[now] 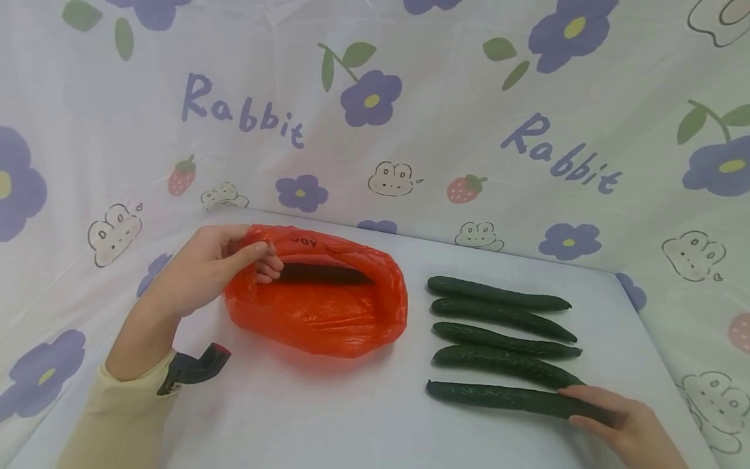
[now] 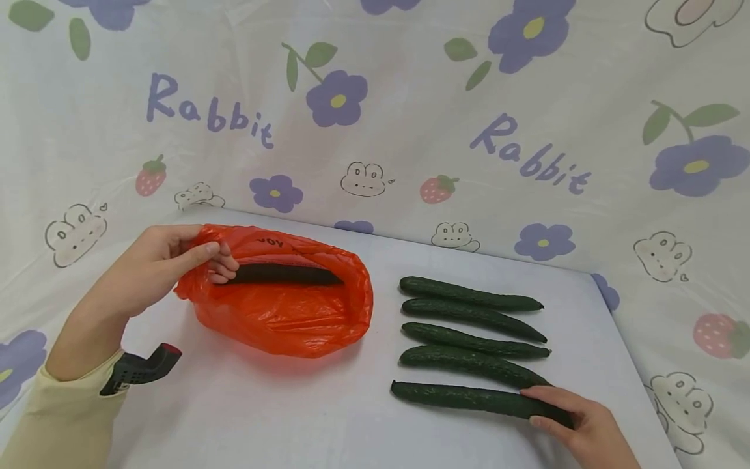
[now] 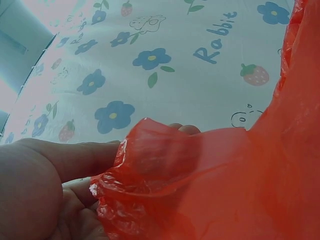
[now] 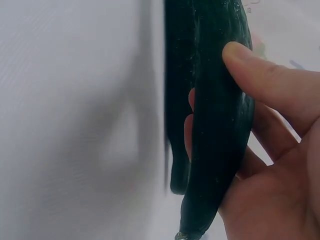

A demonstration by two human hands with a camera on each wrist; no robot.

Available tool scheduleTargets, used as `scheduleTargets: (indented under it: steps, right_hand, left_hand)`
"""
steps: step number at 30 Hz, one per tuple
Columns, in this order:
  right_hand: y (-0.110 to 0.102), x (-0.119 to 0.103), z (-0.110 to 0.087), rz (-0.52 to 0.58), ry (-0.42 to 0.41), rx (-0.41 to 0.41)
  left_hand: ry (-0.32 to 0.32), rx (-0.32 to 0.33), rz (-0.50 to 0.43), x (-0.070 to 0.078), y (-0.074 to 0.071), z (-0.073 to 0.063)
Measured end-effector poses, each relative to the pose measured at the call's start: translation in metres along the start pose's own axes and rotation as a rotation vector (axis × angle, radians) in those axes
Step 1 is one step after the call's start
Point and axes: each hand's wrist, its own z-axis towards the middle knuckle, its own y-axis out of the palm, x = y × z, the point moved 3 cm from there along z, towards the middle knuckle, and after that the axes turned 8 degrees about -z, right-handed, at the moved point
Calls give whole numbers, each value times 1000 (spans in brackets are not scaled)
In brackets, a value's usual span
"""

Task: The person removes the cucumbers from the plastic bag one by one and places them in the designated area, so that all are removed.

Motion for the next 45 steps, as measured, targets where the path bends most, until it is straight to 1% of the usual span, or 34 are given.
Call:
scheduleTargets:
  steps: [3,6,13,19,26,29,33,35,38,40,45]
  right_hand:
    - [3,2,0,-55,57,-33]
    - [5,2,1,-97,87,-50]
    - [9,0,2,-156,89,-47]
    - [10,-5,3,-177,83,-47]
    - [10,-7,4,-169,115,-71]
    - [11,-6,2,-155,80,-13]
    - [11,-7,2,-141,-2,103]
    - [10,-9,3,-134,-19,129]
    - [9,-12,4,-122,-19,153]
    - [7,-15,6,-113,-29,184]
    - [-2,-28,12,-85,-103,287]
  left_hand:
    - [0,2,4,0,0,0]
    - [-5,1,0,0,0,1]
    - [-3,1,1,-1,0,0]
    - [-4,3,-5,0,0,-1]
    - [-2,6,-12,0,0,-1]
    - [0,6,-12,1,-1,-1]
    - [-5,7,-17,1,-1,-2]
    - [-10,9,-23,1,-1,-2]
    - [-16,10,-26,2,-2,-2]
    - [-16,11,-28,2,-2,-2]
    - [-16,13,-29,2,-1,-3]
